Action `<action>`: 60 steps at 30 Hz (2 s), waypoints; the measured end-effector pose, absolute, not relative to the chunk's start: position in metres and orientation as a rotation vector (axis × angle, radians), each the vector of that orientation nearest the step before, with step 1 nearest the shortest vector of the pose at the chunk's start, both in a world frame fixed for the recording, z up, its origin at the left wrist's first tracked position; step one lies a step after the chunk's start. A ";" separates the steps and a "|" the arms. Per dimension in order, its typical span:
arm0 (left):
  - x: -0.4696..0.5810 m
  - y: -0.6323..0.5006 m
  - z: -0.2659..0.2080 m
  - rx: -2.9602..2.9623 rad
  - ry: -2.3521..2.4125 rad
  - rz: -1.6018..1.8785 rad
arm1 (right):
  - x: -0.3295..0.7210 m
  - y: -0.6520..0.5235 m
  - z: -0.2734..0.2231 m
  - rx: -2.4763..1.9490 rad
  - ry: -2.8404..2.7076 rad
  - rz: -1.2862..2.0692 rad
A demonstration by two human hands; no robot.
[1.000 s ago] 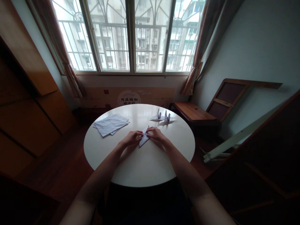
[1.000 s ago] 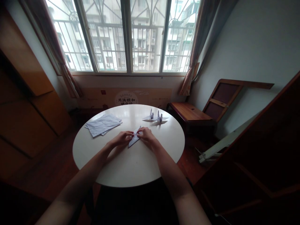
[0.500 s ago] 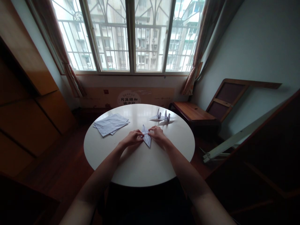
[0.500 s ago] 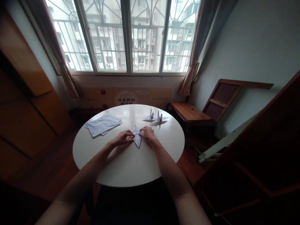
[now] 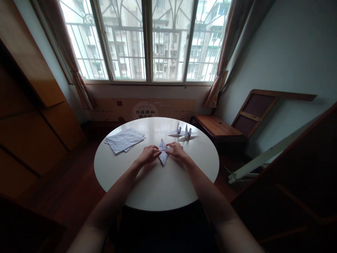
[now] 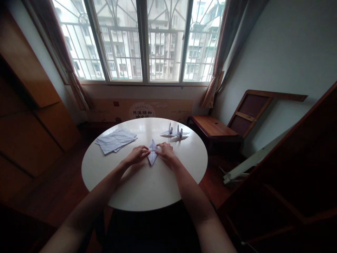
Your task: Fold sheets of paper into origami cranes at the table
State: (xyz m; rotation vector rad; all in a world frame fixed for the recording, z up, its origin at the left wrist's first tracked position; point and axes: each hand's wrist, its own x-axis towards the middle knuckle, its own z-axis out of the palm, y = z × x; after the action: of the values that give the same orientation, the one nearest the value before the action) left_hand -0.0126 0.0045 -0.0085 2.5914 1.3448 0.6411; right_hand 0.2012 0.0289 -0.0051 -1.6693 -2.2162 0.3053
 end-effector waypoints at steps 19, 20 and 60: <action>-0.017 0.013 -0.019 2.504 1.464 0.582 | 0.190 0.020 -0.001 -1.158 -2.313 0.477; -0.017 0.011 -0.017 2.511 1.451 0.566 | 0.191 0.021 -0.003 -1.143 -2.314 0.500; -0.018 0.006 -0.008 2.547 1.077 0.821 | 0.196 0.035 -0.014 -1.002 -2.145 0.366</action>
State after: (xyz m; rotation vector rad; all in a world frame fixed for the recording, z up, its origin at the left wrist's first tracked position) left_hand -0.0176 0.0060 -0.0076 2.5471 1.0769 0.8209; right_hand 0.1960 0.0348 -0.0140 -1.0022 -2.1452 0.3664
